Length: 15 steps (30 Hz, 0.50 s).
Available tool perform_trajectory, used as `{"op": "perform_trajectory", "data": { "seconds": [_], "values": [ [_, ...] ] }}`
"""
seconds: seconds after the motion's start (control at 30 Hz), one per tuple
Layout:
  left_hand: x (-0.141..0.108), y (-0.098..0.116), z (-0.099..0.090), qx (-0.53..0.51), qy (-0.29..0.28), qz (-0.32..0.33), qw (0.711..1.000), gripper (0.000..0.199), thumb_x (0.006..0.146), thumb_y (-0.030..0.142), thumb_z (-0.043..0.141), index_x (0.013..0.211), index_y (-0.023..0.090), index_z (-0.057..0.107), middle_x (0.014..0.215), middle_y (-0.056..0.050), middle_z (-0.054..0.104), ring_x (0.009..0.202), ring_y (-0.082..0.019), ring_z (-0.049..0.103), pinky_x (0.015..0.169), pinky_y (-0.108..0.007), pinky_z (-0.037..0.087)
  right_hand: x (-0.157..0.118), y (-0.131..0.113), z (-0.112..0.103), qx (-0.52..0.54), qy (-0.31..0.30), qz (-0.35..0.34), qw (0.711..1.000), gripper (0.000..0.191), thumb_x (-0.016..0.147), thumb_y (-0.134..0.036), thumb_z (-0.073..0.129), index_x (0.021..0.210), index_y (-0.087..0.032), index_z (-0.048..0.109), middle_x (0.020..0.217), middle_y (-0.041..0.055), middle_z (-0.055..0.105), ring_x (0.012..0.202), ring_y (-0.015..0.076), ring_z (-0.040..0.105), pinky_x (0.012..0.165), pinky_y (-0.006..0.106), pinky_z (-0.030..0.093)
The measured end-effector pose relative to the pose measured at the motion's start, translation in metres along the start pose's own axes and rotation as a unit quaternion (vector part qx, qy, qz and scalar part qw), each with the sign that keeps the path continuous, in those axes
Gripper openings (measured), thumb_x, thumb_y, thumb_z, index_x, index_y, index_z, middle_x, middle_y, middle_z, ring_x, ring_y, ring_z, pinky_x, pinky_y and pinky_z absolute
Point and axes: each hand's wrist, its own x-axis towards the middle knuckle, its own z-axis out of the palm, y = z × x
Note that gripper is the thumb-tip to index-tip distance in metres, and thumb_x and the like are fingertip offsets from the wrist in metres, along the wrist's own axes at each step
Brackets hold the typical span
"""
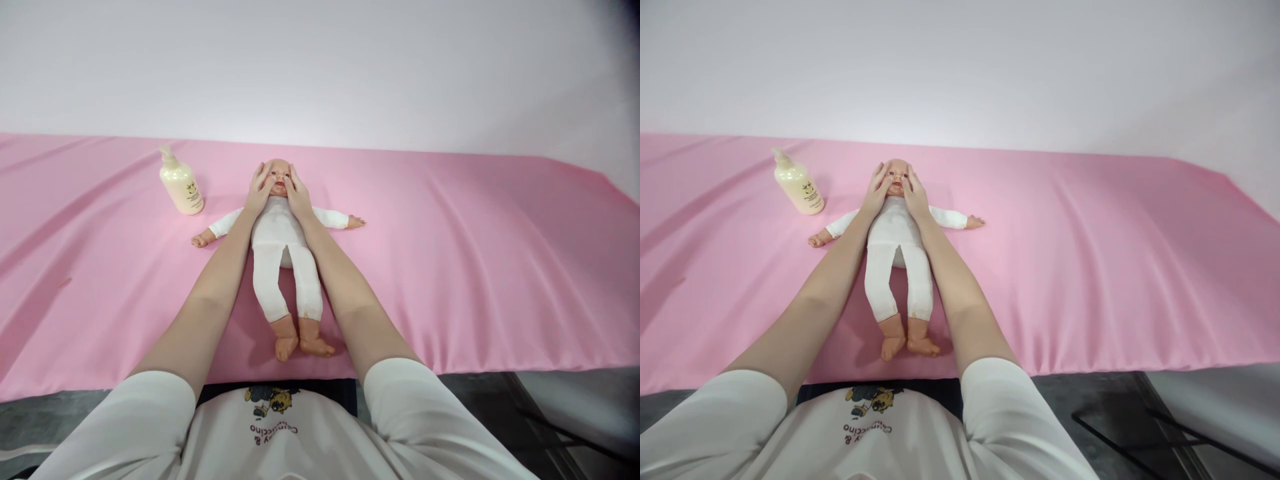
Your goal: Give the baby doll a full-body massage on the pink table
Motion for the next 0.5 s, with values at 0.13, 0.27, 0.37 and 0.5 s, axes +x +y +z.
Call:
{"op": "perform_trajectory", "data": {
  "seconds": [0.13, 0.27, 0.37, 0.5],
  "values": [
    [0.0011, -0.0033, -0.0003, 0.005, 0.006, -0.018, 1.000, 0.085, 0.089, 0.078, 0.064, 0.156, 0.026, 0.052, 0.175, -0.008, 0.033, 0.167, -0.029, 0.020, 0.139, -0.042, 0.010, 0.0032, 0.0054, 0.0000, -0.011, 0.029, 0.039, 0.999, 0.109, 0.092, -0.085, 0.052, 0.165, -0.006, 0.035, 0.171, 0.0148, 0.039, 0.163, 0.0262, 0.032, 0.138, 0.043, 0.020],
    [0.0019, -0.0037, 0.0001, 0.010, 0.003, -0.005, 1.000, 0.080, 0.089, 0.079, 0.064, 0.148, 0.026, 0.060, 0.174, -0.009, 0.035, 0.167, -0.029, 0.021, 0.139, -0.041, 0.013, -0.0009, 0.0016, -0.0037, 0.014, 0.008, 0.003, 1.000, 0.104, 0.094, -0.084, 0.049, 0.164, -0.008, 0.037, 0.173, 0.0110, 0.037, 0.163, 0.0235, 0.032, 0.138, 0.041, 0.018],
    [0.0013, -0.0022, 0.0007, 0.009, 0.002, 0.003, 1.000, 0.078, 0.087, 0.081, 0.063, 0.141, 0.025, 0.067, 0.173, -0.010, 0.036, 0.166, -0.030, 0.024, 0.138, -0.043, 0.015, -0.0050, -0.0019, -0.0074, 0.023, -0.007, -0.028, 0.999, 0.100, 0.095, -0.084, 0.046, 0.161, -0.008, 0.042, 0.170, 0.0101, 0.041, 0.161, 0.0221, 0.034, 0.139, 0.040, 0.017],
    [0.0011, -0.0039, 0.0011, 0.008, 0.005, 0.007, 1.000, 0.082, 0.087, 0.083, 0.062, 0.147, 0.026, 0.061, 0.174, -0.009, 0.036, 0.166, -0.029, 0.023, 0.138, -0.042, 0.014, -0.0038, 0.0018, -0.0085, 0.013, 0.003, -0.021, 1.000, 0.103, 0.095, -0.085, 0.046, 0.159, -0.005, 0.043, 0.170, 0.0122, 0.041, 0.161, 0.0235, 0.034, 0.139, 0.039, 0.017]
  ]
}}
